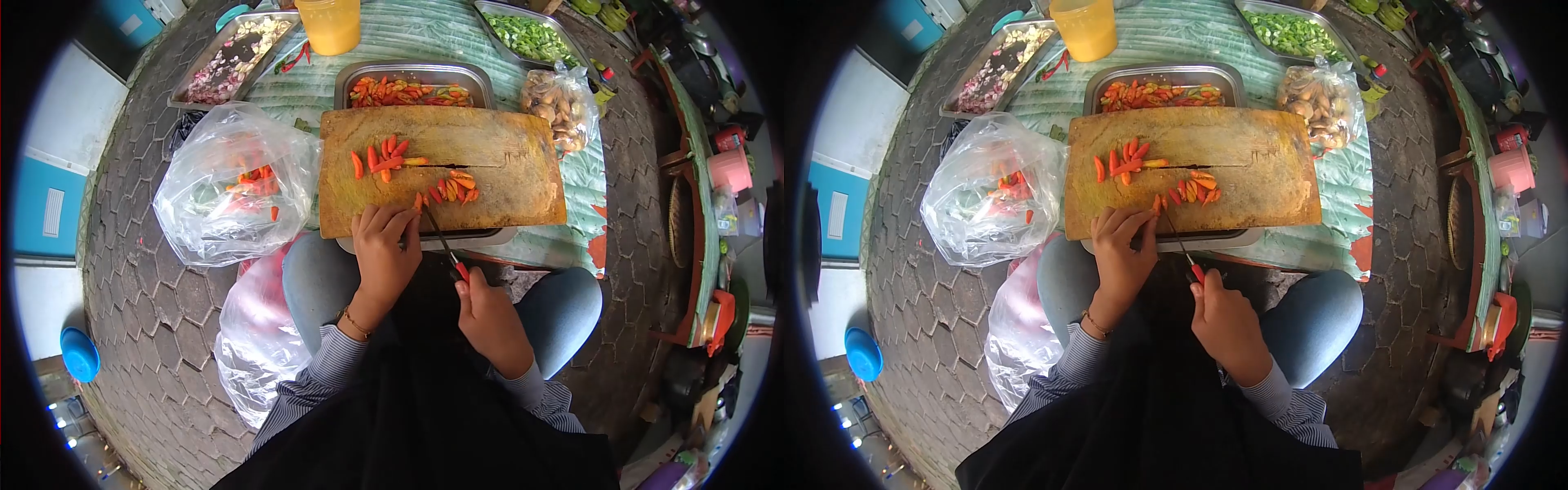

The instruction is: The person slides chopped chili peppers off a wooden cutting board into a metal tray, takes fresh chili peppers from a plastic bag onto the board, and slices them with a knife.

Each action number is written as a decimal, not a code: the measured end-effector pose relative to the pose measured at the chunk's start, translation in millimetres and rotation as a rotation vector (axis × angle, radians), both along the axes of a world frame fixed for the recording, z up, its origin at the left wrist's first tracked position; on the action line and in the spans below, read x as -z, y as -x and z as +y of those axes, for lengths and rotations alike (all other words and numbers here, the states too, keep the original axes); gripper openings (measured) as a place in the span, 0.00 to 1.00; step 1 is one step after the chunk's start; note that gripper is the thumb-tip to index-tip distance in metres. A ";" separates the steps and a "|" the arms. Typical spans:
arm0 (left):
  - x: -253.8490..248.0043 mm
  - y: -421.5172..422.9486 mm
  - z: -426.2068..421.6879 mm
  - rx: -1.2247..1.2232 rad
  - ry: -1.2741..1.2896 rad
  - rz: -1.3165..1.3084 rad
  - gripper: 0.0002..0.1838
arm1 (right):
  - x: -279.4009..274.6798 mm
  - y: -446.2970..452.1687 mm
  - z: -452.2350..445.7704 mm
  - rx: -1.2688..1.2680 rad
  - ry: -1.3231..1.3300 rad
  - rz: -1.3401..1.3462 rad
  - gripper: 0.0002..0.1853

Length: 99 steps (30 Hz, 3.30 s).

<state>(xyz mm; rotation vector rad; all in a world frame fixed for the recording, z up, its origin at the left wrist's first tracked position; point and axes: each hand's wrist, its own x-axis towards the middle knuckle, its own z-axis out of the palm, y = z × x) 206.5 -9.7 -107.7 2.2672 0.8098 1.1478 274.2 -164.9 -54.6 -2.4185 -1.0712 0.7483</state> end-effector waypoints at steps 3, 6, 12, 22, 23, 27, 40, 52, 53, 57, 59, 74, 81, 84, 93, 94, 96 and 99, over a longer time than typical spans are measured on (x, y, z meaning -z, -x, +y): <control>1.9 0.1 1.2 -0.005 -0.008 0.012 0.05 | -8.1 -6.9 3.9 -0.013 -0.053 -0.038 0.11; 1.4 2.4 1.0 -0.004 -0.007 0.029 0.05 | -4.2 -4.8 14.2 -0.024 -0.063 -0.103 0.12; 1.5 2.1 -0.1 0.004 0.018 0.041 0.06 | 1.1 -0.7 23.7 -0.019 0.009 -0.056 0.12; 1.6 0.3 1.2 -0.023 -0.030 0.021 0.05 | 12.6 10.5 17.1 0.012 -0.028 -0.058 0.12; 2.4 0.6 0.5 -0.026 -0.027 0.018 0.04 | 11.3 10.9 8.9 0.004 -0.023 -0.034 0.12; 6.8 1.0 -0.4 -0.029 -0.046 0.014 0.04 | -4.2 6.6 -6.9 -0.010 -0.006 -0.013 0.12; 9.0 1.9 0.5 -0.017 -0.093 0.004 0.05 | 0.3 13.6 23.2 -0.004 -0.054 -0.133 0.12; 7.5 -1.3 -2.6 -0.032 -0.181 0.091 0.04 | 11.8 20.3 12.7 0.028 -0.064 -0.041 0.12; 7.6 -1.3 -4.2 -0.040 -0.186 0.102 0.04 | 9.8 20.6 6.8 0.026 -0.031 -0.029 0.13; 8.2 2.3 -8.9 -0.023 -0.158 0.146 0.05 | -1.9 16.7 -7.9 0.024 -0.020 -0.017 0.13; 9.6 1.9 -10.1 -0.025 -0.159 0.112 0.04 | -4.7 13.2 -15.7 0.009 -0.037 -0.042 0.13; -33.5 -6.1 53.9 0.055 -0.237 0.224 0.06 | 26.9 -17.9 -5.3 -0.021 -0.258 -0.130 0.15; -36.2 -10.9 50.4 0.037 -0.297 0.268 0.07 | 19.4 -35.8 -14.3 -0.106 -0.263 -0.020 0.14; -37.1 -4.2 27.8 0.168 -0.252 0.254 0.08 | 37.9 -45.7 -14.9 -0.067 -0.407 -0.100 0.13; -5.3 -6.1 -7.7 -0.009 -0.161 0.244 0.06 | 27.1 -25.3 -10.7 0.047 -0.306 -0.166 0.13; -5.2 -5.1 -8.9 -0.011 -0.159 0.245 0.06 | 25.7 -20.8 -9.1 0.044 -0.304 -0.166 0.13; -6.5 -1.5 -12.1 0.049 -0.140 0.146 0.06 | 24.6 -12.9 -6.2 0.032 -0.242 -0.176 0.13; -13.1 3.2 -14.9 0.087 -0.100 0.127 0.07 | 27.9 -6.4 -1.3 0.013 -0.216 -0.192 0.13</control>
